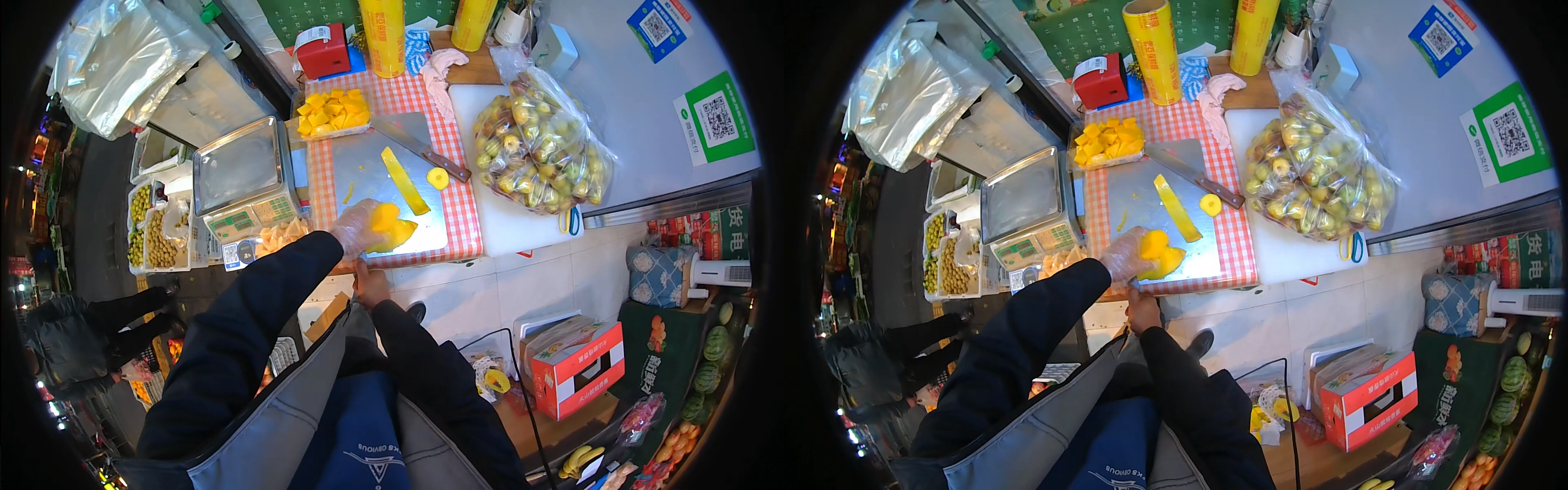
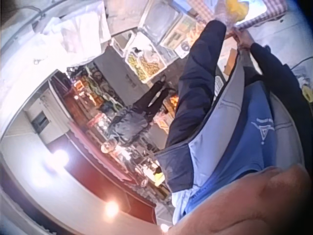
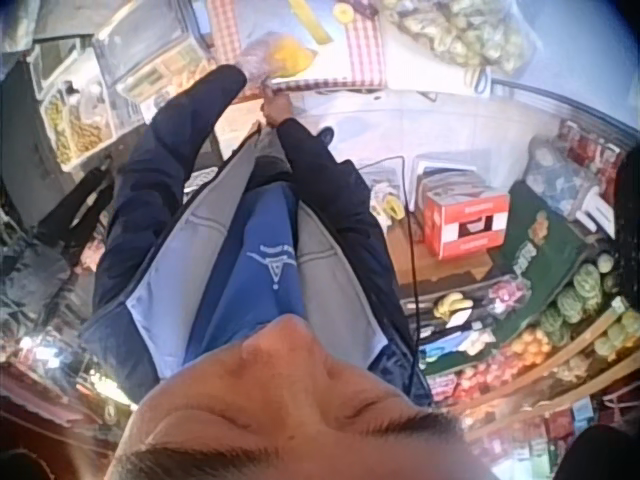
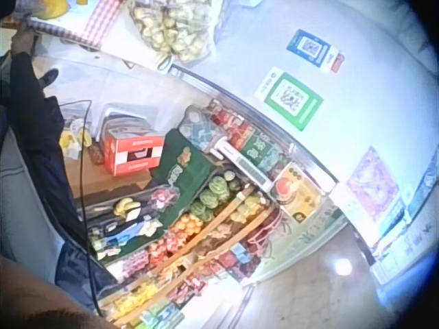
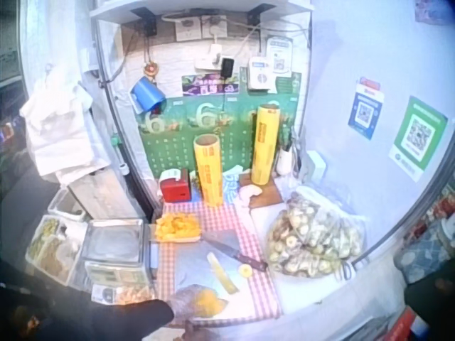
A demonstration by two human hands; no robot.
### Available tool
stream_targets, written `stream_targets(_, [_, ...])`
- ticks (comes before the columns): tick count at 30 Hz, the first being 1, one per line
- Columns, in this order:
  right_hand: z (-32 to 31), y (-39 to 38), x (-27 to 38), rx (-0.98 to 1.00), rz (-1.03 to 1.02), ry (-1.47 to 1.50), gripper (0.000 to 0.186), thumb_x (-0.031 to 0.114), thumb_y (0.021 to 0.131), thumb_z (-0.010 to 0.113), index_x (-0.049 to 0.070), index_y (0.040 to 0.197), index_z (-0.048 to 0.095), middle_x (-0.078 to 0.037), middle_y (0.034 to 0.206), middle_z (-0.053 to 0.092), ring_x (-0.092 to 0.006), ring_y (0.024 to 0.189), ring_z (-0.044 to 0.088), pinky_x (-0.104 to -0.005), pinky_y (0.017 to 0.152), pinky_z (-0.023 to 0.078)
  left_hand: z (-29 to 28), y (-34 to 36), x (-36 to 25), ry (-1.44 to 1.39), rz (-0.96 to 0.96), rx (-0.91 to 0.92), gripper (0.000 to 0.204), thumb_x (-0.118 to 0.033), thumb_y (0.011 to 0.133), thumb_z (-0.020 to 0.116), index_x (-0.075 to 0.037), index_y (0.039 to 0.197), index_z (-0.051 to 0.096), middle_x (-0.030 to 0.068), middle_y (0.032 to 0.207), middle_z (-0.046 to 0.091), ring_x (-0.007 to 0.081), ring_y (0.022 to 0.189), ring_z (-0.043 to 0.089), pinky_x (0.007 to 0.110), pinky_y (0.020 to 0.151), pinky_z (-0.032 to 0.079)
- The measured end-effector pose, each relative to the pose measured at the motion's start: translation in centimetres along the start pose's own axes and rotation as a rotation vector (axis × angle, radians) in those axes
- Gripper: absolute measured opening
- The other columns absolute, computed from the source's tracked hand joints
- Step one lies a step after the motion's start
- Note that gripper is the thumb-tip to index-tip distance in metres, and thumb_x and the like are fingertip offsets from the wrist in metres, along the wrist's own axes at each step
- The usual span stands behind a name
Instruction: The person slices a mango into cubes on a cutting board, places the pieces into a plastic bag, weighs the bag, and hands it to a customer. The person then washes the knife and cutting board in a sink and returns to the stall.
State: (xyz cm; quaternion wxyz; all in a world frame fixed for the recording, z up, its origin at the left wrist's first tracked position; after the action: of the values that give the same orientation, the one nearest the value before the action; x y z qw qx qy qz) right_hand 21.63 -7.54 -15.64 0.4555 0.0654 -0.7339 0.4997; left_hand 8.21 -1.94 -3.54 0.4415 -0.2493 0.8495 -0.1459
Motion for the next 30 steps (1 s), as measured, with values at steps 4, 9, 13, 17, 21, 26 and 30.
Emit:
stream_targets(4, [0.4, -0.5, 0.6, 0.000, -0.029, -0.003, 0.063, 0.053, 0.094, 0.046, -0.003, 0.072, 0.064, -0.018, 0.063, 0.064, -0.0324, 0.068, 0.065, -0.0439, 0.072, 0.049, -0.1, 0.0, 3.2, -0.409, 0.011, -0.230, 0.063, -0.006, 0.079, 0.076, 0.000, 0.131, 0.042, 0.0139, 0.111, 0.059, 0.0243, 0.106, 0.059, 0.030, 0.095, 0.047])
stream_targets(9, [1.6, -1.7, 1.8, 0.042, 0.047, 0.004, 0.063, 0.056, 0.095, 0.046, 0.000, 0.069, 0.061, -0.012, 0.054, 0.055, -0.0244, 0.052, 0.057, -0.0374, 0.054, 0.045, -0.7, 0.0, 6.0, -0.758, -0.046, -0.391, 0.046, -0.008, 0.085, 0.072, -0.002, 0.124, 0.048, 0.0097, 0.109, 0.061, 0.0229, 0.101, 0.061, 0.031, 0.094, 0.049])
stream_targets(13, [1.1, -3.1, 3.2, 0.185, 0.143, 0.268, 0.061, 0.058, 0.095, 0.046, 0.002, 0.074, 0.060, -0.004, 0.048, 0.046, -0.0148, 0.039, 0.044, -0.0308, 0.038, 0.034, -1.7, -1.1, 6.3, -1.702, -0.119, -0.432, 0.032, -0.025, 0.094, 0.065, -0.009, 0.119, 0.054, 0.0042, 0.099, 0.061, 0.0227, 0.087, 0.061, 0.033, 0.080, 0.053])
stream_targets(17, [-2.7, -3.7, 7.7, 0.122, 0.020, 0.422, 0.049, 0.049, 0.099, 0.046, 0.004, 0.090, 0.063, -0.003, 0.053, 0.047, -0.0154, 0.042, 0.047, -0.0298, 0.042, 0.035, -3.3, -3.4, 3.8, -2.017, -0.180, -0.316, 0.041, -0.052, 0.098, 0.049, -0.016, 0.117, 0.055, 0.0032, 0.081, 0.056, 0.0193, 0.068, 0.054, 0.031, 0.056, 0.048])
stream_targets(21, [-7.2, -7.1, 16.6, -0.207, -0.680, -0.211, 0.027, 0.031, 0.098, 0.056, 0.006, 0.103, 0.064, -0.010, 0.066, 0.057, -0.0264, 0.061, 0.059, -0.0370, 0.056, 0.045, -3.5, -5.3, 1.0, -2.047, -0.253, -0.263, 0.048, -0.056, 0.099, 0.040, -0.013, 0.114, 0.054, 0.0064, 0.081, 0.055, 0.0195, 0.068, 0.054, 0.030, 0.056, 0.048])
stream_targets(26, [-7.6, -11.2, 21.7, -0.181, -0.950, -0.765, 0.031, 0.022, 0.085, 0.071, 0.006, 0.110, 0.065, -0.012, 0.085, 0.058, -0.0290, 0.082, 0.059, -0.0400, 0.070, 0.048, -3.0, -5.9, -0.2, -2.083, -0.268, -0.304, 0.052, -0.056, 0.100, 0.038, -0.008, 0.115, 0.053, 0.0071, 0.085, 0.056, 0.0187, 0.068, 0.054, 0.030, 0.057, 0.048])
stream_targets(30, [-8.0, -11.8, 22.8, -0.223, -0.985, -0.870, 0.032, 0.024, 0.084, 0.072, 0.007, 0.110, 0.065, -0.010, 0.083, 0.056, -0.0275, 0.083, 0.056, -0.0391, 0.071, 0.047, -2.5, -5.4, 0.0, -2.076, -0.301, -0.262, 0.052, -0.056, 0.099, 0.040, -0.008, 0.115, 0.053, 0.0067, 0.087, 0.057, 0.0187, 0.068, 0.054, 0.030, 0.057, 0.048])
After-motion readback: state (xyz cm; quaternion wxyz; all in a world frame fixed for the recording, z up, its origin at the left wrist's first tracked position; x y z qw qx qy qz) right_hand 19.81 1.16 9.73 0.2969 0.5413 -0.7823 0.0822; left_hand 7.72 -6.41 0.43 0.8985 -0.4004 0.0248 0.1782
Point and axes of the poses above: each hand's wrist, its own y-axis towards the middle knuckle, its own z-axis out of the palm, x = y × z, the point moved 6 cm from there along y, towards the middle knuckle
